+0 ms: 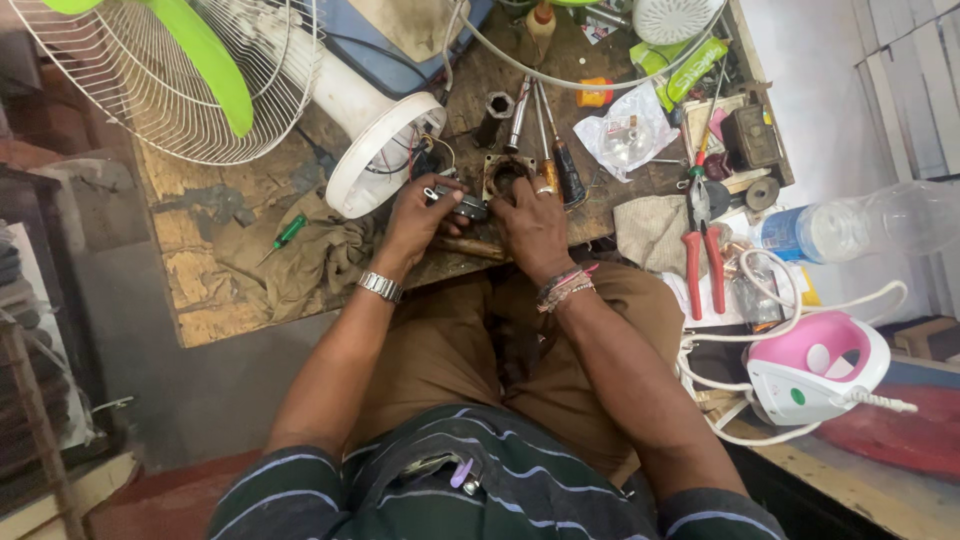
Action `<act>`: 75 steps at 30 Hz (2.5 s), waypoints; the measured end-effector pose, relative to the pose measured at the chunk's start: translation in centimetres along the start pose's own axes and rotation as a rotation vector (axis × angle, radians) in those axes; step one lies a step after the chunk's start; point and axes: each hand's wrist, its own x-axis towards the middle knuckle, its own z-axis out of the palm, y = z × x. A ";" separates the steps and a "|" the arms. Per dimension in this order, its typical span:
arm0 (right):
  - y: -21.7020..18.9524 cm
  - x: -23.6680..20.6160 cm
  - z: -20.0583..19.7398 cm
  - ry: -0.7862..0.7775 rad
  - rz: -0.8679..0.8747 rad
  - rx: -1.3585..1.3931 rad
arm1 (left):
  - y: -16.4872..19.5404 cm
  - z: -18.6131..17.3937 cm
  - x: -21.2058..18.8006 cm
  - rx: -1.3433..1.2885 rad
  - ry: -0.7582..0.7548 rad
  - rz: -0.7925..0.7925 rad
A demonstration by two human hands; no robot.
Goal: The person uses pliers and a screwdriver to disassemble a small electrical component on a cluttered workbench. They remove parts, adjust internal elements, and reassemble the component while handling wires and small metal pieces.
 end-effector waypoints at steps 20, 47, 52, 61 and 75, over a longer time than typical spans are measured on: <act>-0.9 0.6 -0.2 0.072 0.013 -0.022 | -1.9 1.9 -0.4 -0.077 0.158 0.234; 13.6 -16.9 -12.6 -0.133 0.704 -0.303 | -3.3 0.0 0.3 0.307 0.153 0.250; 12.0 -17.9 -11.2 -0.066 0.764 -0.300 | -3.3 0.2 0.2 0.294 0.144 0.183; 14.5 -17.3 -10.7 0.006 0.733 -0.260 | -2.8 0.0 0.2 0.412 0.181 0.301; 7.9 -11.3 -19.0 0.576 0.235 1.763 | -2.9 -0.3 0.4 0.418 0.179 0.295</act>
